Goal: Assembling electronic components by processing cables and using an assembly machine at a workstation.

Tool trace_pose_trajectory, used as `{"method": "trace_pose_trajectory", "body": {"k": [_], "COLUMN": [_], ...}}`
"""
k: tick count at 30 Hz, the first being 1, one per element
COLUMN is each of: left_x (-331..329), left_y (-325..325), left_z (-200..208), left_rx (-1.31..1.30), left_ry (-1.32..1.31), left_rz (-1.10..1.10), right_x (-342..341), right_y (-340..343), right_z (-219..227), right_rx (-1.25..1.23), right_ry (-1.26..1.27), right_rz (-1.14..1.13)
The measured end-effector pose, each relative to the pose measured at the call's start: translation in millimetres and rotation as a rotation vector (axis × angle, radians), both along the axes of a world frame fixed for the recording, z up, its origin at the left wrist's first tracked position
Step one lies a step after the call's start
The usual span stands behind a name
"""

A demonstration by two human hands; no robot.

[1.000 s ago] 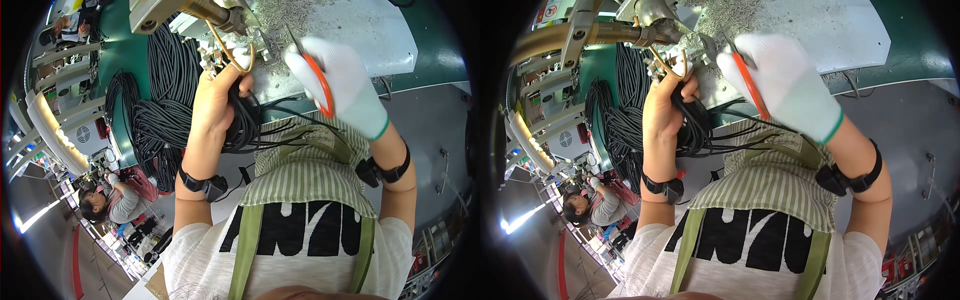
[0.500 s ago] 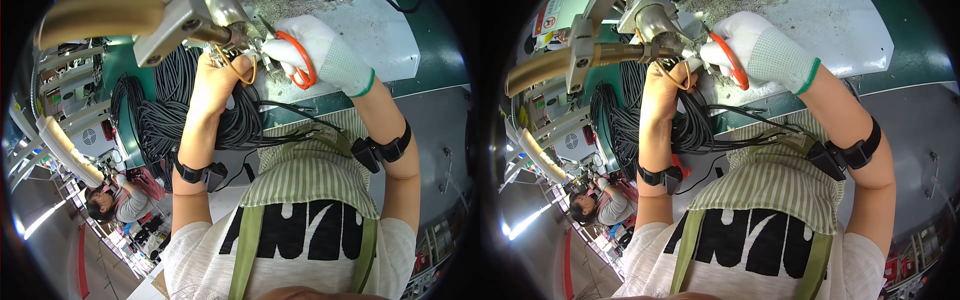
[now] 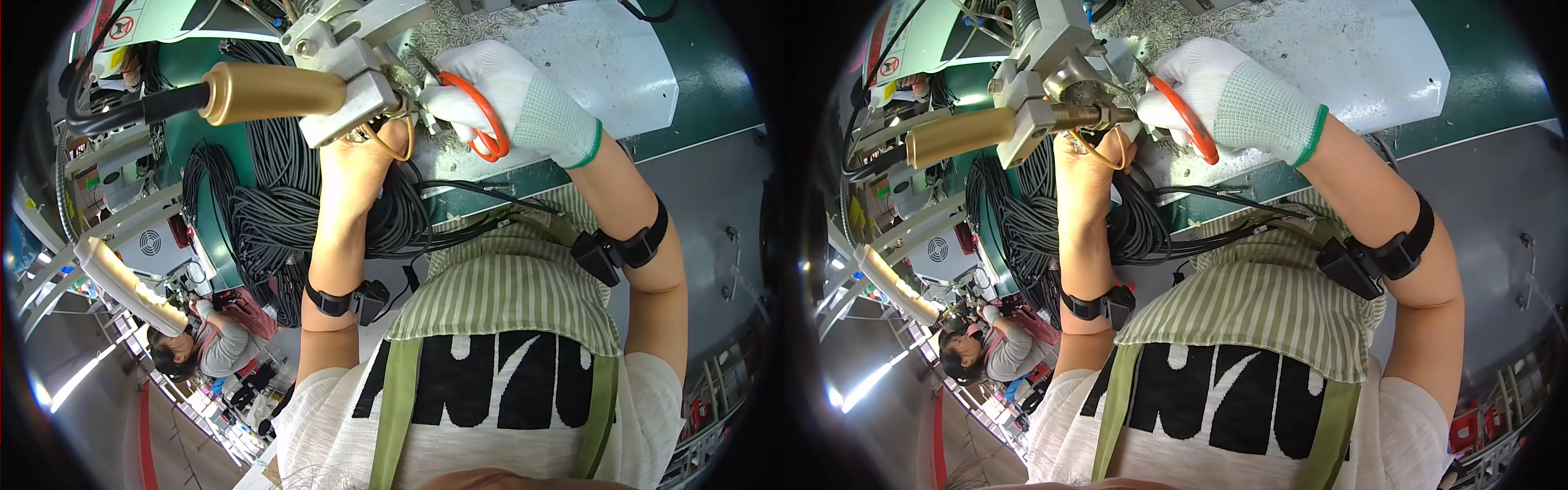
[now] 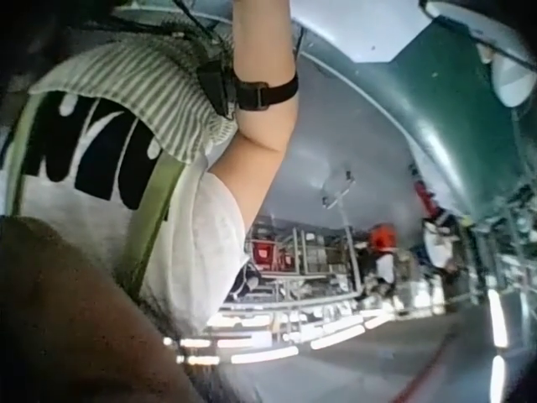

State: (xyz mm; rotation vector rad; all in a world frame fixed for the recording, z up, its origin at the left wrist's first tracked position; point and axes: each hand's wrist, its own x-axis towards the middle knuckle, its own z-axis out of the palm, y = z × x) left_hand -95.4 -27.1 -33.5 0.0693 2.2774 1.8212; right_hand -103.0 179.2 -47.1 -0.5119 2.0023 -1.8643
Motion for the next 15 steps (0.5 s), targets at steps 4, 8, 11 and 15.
{"method": "trace_pose_trajectory", "body": {"k": [4,8,11,15], "left_x": [0,-2,0,16], "left_y": [1,-1,-1,3], "left_z": [4,2,8,17], "left_rx": [0.0,0.049,0.099,0.17], "left_ry": [-0.071,-0.065,-0.102,-0.196], "left_rz": [0.013,-0.04,-0.043,0.086], "right_x": [2,4,3,25], "right_y": [-4,-7,-5,8], "right_z": [-10,-10,5,5], "right_rx": [-0.088,-0.118,-0.01,0.078], "right_ry": [-0.055,-0.014,-0.172,0.404], "right_rz": [-0.032,-0.082,-0.101,-0.173]}}
